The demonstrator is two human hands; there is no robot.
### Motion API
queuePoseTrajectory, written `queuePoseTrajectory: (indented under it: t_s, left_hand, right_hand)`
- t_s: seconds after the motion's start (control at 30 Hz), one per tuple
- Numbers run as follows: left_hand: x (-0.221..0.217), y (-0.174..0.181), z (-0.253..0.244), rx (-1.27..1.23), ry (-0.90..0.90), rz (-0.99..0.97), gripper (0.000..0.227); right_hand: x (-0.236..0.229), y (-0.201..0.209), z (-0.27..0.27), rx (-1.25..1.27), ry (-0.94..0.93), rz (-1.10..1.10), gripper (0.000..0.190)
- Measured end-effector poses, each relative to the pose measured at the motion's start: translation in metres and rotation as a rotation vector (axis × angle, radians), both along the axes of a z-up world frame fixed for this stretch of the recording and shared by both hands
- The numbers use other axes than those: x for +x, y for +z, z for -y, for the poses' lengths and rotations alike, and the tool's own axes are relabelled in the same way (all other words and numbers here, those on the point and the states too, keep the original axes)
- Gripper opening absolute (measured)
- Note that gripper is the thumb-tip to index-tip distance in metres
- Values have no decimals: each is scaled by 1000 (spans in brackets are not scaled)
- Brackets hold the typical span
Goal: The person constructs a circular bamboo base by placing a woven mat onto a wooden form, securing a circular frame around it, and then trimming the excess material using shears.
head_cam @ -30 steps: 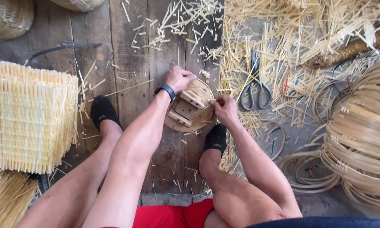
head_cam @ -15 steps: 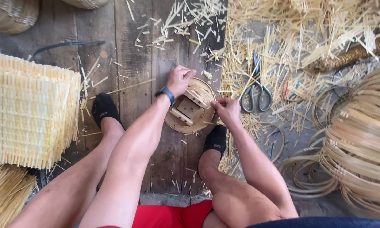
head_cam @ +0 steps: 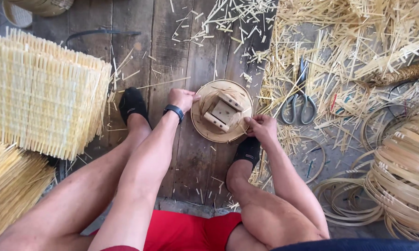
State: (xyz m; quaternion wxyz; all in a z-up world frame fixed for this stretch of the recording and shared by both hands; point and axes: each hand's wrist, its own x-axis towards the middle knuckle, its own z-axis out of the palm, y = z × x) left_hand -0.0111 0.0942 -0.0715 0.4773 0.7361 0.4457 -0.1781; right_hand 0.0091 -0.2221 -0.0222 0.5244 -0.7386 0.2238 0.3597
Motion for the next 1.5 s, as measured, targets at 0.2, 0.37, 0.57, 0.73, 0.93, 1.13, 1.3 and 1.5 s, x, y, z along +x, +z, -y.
queuePoseTrajectory:
  t_s: [0.2,0.37,0.57,0.73,0.93,1.13,1.3,1.5]
  left_hand:
    - [-42,-1,5,-782,449,107,33]
    - [-89,-7,36,-916,514,183,31]
    - [-110,-14,47,-986,558,247,29]
    - [-110,-14,65,-771,580,186,30]
    - [-80,36,43,-454,236,224,25]
    - [-35,142,51,1,-346,905,34]
    - [-8,162,93,34,-132,897,47]
    - [10,74,43,248,-108,617,57]
  right_hand:
    - [-14,-2,9,475,-253,-157,30]
    - [-24,-22,-10,257,-112,-159,28]
    - [-26,-25,-16,203,-132,-100,24]
    - [-27,-30,-17,131,-118,-45,21]
    - [-15,3,-22,78,25,-34,44]
    - [3,78,-40,221,168,551,110]
    - [13,87,-56,-50,82,504,92]
    - [15,64,-1,475,-115,325,87]
